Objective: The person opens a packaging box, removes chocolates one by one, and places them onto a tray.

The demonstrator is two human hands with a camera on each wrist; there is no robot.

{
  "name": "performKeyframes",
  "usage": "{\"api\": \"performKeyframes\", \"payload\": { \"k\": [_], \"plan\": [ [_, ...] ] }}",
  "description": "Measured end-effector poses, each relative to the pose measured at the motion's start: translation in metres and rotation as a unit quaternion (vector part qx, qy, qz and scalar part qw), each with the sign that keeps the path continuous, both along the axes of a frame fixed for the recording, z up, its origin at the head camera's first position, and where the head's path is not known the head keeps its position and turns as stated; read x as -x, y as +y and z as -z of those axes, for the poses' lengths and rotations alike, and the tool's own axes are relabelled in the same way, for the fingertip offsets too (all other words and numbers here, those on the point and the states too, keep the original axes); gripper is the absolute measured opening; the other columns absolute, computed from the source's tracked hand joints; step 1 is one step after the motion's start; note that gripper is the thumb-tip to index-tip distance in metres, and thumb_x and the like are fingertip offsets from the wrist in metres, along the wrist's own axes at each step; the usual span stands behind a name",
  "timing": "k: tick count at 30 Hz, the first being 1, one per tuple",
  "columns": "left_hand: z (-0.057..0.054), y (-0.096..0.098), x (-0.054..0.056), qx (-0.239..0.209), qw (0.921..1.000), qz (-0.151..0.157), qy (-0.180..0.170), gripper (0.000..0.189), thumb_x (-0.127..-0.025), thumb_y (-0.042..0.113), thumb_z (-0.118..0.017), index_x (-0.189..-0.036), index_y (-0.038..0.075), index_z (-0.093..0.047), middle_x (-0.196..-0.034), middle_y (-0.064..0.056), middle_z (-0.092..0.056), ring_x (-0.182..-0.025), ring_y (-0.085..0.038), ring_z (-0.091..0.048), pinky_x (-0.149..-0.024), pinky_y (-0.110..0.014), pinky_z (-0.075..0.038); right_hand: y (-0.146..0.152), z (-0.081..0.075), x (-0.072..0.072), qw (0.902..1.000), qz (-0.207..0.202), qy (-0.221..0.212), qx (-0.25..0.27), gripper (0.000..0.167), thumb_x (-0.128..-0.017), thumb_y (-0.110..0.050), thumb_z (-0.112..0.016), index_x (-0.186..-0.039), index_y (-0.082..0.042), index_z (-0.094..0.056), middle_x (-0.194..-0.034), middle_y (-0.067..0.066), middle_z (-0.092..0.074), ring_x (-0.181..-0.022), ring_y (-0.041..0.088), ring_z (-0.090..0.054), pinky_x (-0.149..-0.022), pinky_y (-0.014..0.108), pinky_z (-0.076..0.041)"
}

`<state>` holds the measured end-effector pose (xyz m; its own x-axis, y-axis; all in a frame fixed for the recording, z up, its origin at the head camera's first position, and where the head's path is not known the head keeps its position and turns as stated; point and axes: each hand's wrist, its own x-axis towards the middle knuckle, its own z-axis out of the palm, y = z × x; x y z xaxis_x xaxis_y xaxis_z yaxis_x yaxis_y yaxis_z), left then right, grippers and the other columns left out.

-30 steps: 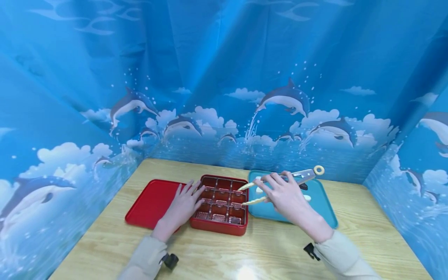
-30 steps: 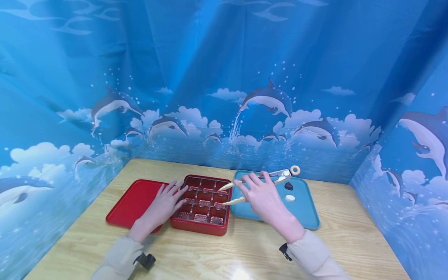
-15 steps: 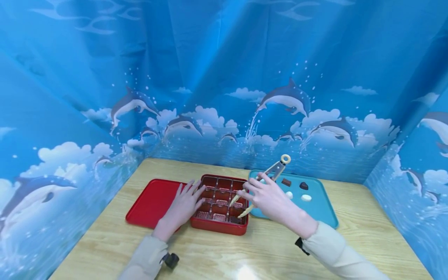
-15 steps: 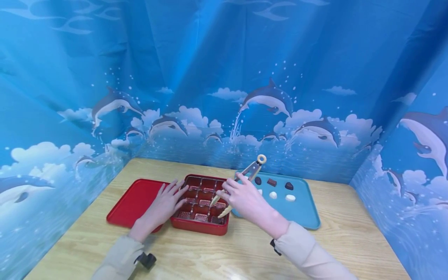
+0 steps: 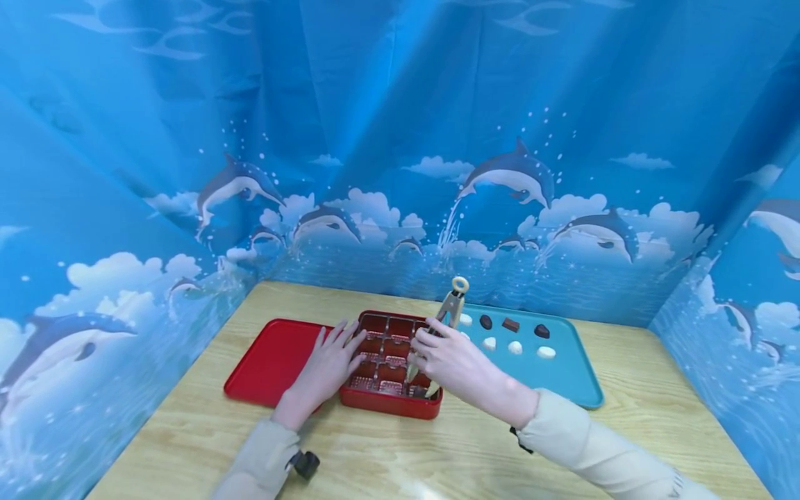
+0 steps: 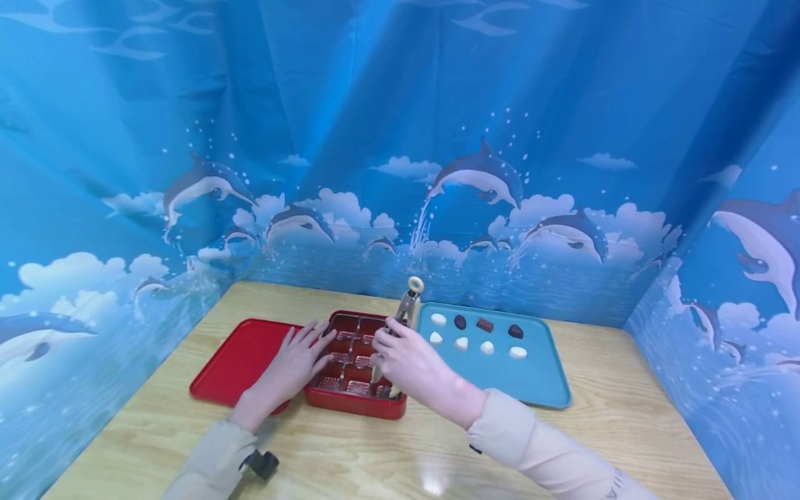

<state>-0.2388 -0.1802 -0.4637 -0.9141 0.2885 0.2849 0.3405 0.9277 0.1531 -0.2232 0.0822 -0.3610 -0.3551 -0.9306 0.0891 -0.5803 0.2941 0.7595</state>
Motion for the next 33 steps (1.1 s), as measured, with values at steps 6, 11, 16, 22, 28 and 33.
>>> {"api": "performKeyframes", "payload": {
  "k": [6, 11, 16, 22, 28, 33],
  "plan": [
    [0.001, -0.001, 0.000, -0.005, 0.9999, 0.008, 0.007, 0.051, -0.101, 0.030, -0.064, -0.145, 0.007, -0.055, -0.153, -0.019, -0.046, -0.146, -0.041, -0.034, -0.116, -0.067, -0.025, -0.012, 0.002, -0.004, 0.9991, 0.009, 0.021, -0.035, 0.036, -0.083, -0.031, -0.084, -0.118, -0.035, -0.075, -0.118, -0.015, -0.071, -0.116, 0.011, -0.057, -0.110, 0.035, -0.038],
    [0.000, -0.001, 0.000, -0.004, 1.0000, 0.007, 0.002, 0.051, -0.101, 0.030, -0.063, -0.146, 0.008, -0.055, -0.154, -0.019, -0.046, -0.146, -0.041, -0.034, -0.116, -0.067, -0.025, -0.016, 0.009, -0.006, 0.9986, 0.006, 0.026, -0.045, 0.029, -0.087, -0.033, -0.080, -0.115, -0.036, -0.077, -0.118, -0.014, -0.070, -0.116, 0.010, -0.057, -0.111, 0.034, -0.037],
    [0.000, -0.001, -0.001, -0.005, 1.0000, 0.007, 0.004, 0.051, -0.099, 0.028, -0.065, -0.144, 0.006, -0.056, -0.152, -0.020, -0.047, -0.145, -0.041, -0.035, -0.115, -0.067, -0.026, -0.017, 0.019, -0.005, 0.9987, 0.004, 0.022, -0.045, 0.020, -0.090, -0.031, -0.078, -0.109, -0.036, -0.079, -0.116, -0.014, -0.071, -0.116, 0.010, -0.058, -0.112, 0.034, -0.037],
    [-0.002, -0.001, 0.000, -0.012, 0.9999, 0.008, 0.001, 0.051, -0.100, 0.029, -0.064, -0.145, 0.006, -0.055, -0.153, -0.020, -0.046, -0.146, -0.041, -0.033, -0.116, -0.067, -0.025, -0.016, 0.024, -0.001, 0.9987, 0.005, 0.013, -0.049, 0.020, -0.090, -0.031, -0.078, -0.110, -0.036, -0.078, -0.116, -0.015, -0.071, -0.115, 0.010, -0.057, -0.109, 0.035, -0.038],
    [-0.001, -0.002, 0.002, -0.005, 1.0000, 0.003, -0.001, 0.052, -0.100, 0.031, -0.064, -0.146, 0.008, -0.055, -0.153, -0.019, -0.046, -0.146, -0.041, -0.033, -0.116, -0.067, -0.025, -0.005, 0.022, 0.000, 0.9996, 0.002, 0.009, -0.027, 0.030, -0.087, -0.030, -0.081, -0.117, -0.034, -0.076, -0.117, -0.015, -0.071, -0.113, 0.011, -0.057, -0.103, 0.036, -0.041],
    [0.000, -0.002, 0.001, -0.002, 0.9999, 0.001, -0.011, 0.052, -0.100, 0.031, -0.064, -0.147, 0.009, -0.055, -0.154, -0.018, -0.045, -0.147, -0.041, -0.032, -0.116, -0.067, -0.023, 0.003, 0.018, -0.002, 1.0000, -0.002, 0.000, 0.003, 0.034, -0.085, -0.028, -0.084, -0.117, -0.034, -0.075, -0.112, -0.014, -0.072, -0.110, 0.013, -0.057, -0.101, 0.038, -0.042]
  ]
}}
